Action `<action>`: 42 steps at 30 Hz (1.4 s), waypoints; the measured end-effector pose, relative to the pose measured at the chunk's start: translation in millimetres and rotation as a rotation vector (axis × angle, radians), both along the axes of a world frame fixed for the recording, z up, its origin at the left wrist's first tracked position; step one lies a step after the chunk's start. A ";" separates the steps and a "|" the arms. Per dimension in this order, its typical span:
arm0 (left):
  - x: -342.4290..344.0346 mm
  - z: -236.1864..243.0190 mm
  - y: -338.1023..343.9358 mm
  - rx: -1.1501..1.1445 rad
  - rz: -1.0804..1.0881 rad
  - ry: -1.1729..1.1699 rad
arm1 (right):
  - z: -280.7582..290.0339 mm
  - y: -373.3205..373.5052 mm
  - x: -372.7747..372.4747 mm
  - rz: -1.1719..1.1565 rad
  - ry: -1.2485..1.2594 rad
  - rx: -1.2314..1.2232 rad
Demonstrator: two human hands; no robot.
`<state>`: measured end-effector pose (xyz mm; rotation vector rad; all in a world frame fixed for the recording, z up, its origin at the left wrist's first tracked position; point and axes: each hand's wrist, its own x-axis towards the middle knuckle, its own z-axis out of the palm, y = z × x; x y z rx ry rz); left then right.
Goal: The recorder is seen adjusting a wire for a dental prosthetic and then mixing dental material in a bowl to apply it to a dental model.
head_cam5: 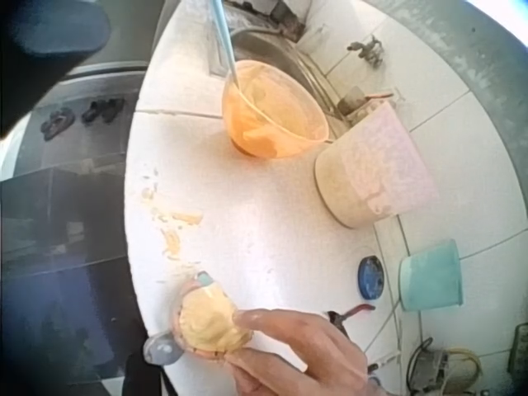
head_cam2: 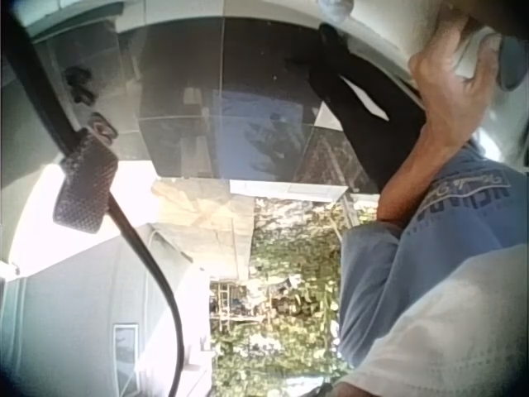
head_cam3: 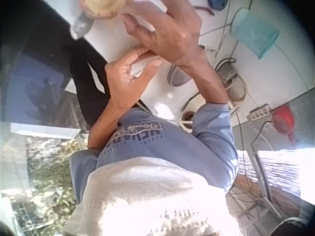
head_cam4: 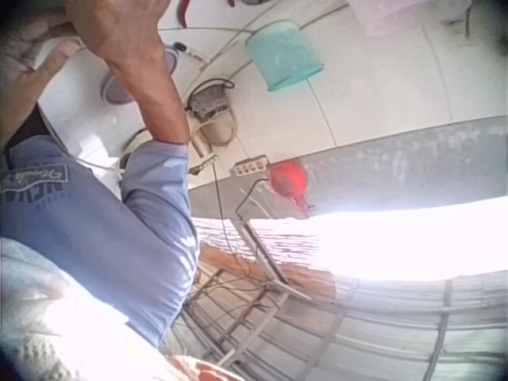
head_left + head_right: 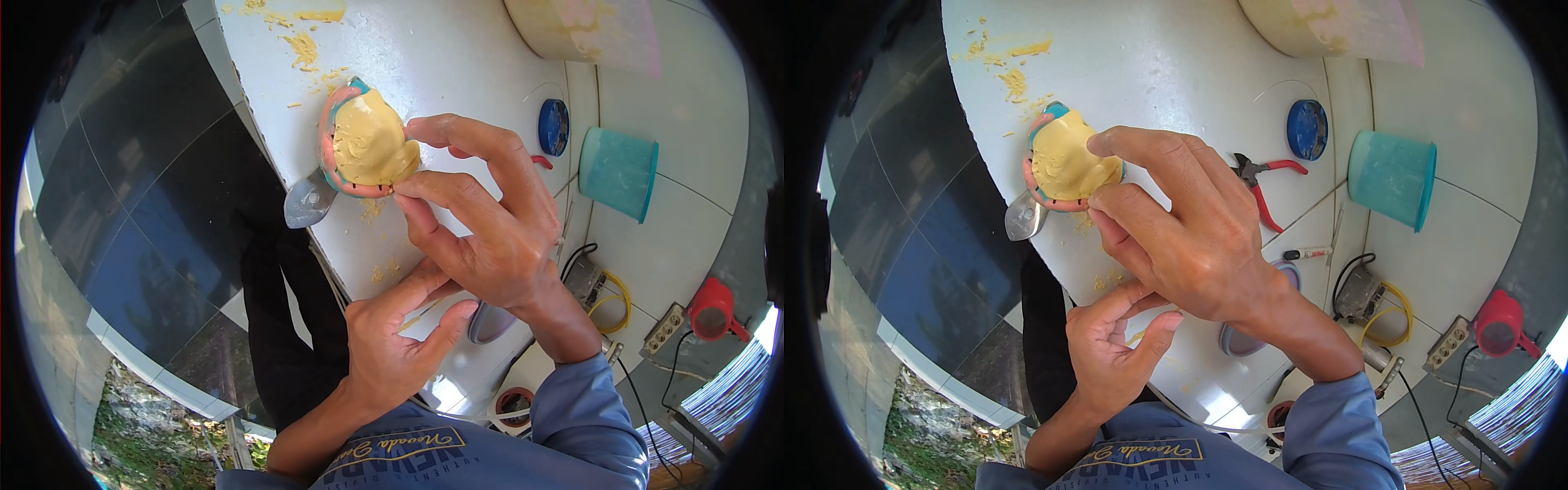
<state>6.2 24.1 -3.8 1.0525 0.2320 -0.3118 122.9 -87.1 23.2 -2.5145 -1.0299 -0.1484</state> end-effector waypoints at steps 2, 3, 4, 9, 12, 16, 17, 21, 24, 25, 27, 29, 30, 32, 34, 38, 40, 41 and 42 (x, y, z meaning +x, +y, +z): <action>-1.6 -2.1 -2.1 0.009 0.040 -0.003 | -1.1 -0.4 -0.3 0.001 0.013 0.002; -1.3 -1.7 -1.1 0.011 0.041 -0.002 | -1.8 0.0 -0.3 0.002 0.014 0.004; -0.4 -0.6 0.1 0.005 0.022 -0.005 | -1.9 0.0 -0.1 0.002 0.012 0.006; -0.9 -1.3 0.6 0.002 -0.003 -0.011 | -2.2 0.5 0.6 0.006 0.013 0.005; -0.5 -1.3 0.4 -0.004 -0.005 0.003 | -3.3 -0.2 1.5 0.012 0.013 0.008; -1.3 -3.8 0.5 0.014 0.009 -0.037 | -0.9 0.9 -0.3 0.002 0.000 0.016; -1.3 -4.4 0.8 0.027 0.009 -0.066 | -0.2 1.0 -1.0 -0.009 -0.011 0.024; -1.2 -3.3 -1.7 0.026 -0.013 -0.058 | -2.6 -1.9 -2.2 -0.020 -0.046 0.048; -2.3 -2.0 -1.9 0.051 -0.005 -0.048 | -5.2 -2.4 -2.7 -0.002 -0.042 0.059; -2.0 -1.2 -1.6 0.055 -0.002 -0.035 | -5.2 -1.7 -2.4 0.003 -0.027 0.060; -2.5 -1.0 -2.0 0.057 0.000 -0.024 | -5.1 -2.3 -3.5 0.007 -0.012 0.060; -2.5 -0.5 -2.0 0.067 0.005 -0.024 | -4.8 -3.1 -5.3 -0.018 0.038 0.040; -2.9 -0.8 -2.4 0.067 0.005 -0.025 | -5.1 -3.8 -5.4 -0.018 0.038 0.040; -2.9 -1.7 -2.8 0.050 0.003 -0.013 | -5.5 -4.4 -4.6 -0.014 0.041 0.035; -2.7 -2.1 -1.2 0.057 -0.003 -0.015 | -6.3 -3.1 -4.7 -0.012 0.044 0.031; -3.6 -4.3 0.6 0.060 -0.004 -0.025 | -6.7 -0.4 -2.8 -0.002 0.041 0.024; -2.5 -4.1 -0.1 0.069 0.009 -0.039 | -4.9 0.9 -2.9 -0.010 -0.010 0.054; -1.3 -2.7 -1.3 0.078 0.020 -0.055 | -1.5 0.3 -3.2 -0.020 -0.063 0.084; -0.9 -0.6 -3.0 0.082 0.013 -0.070 | 4.5 -2.5 -4.6 -0.026 -0.078 0.088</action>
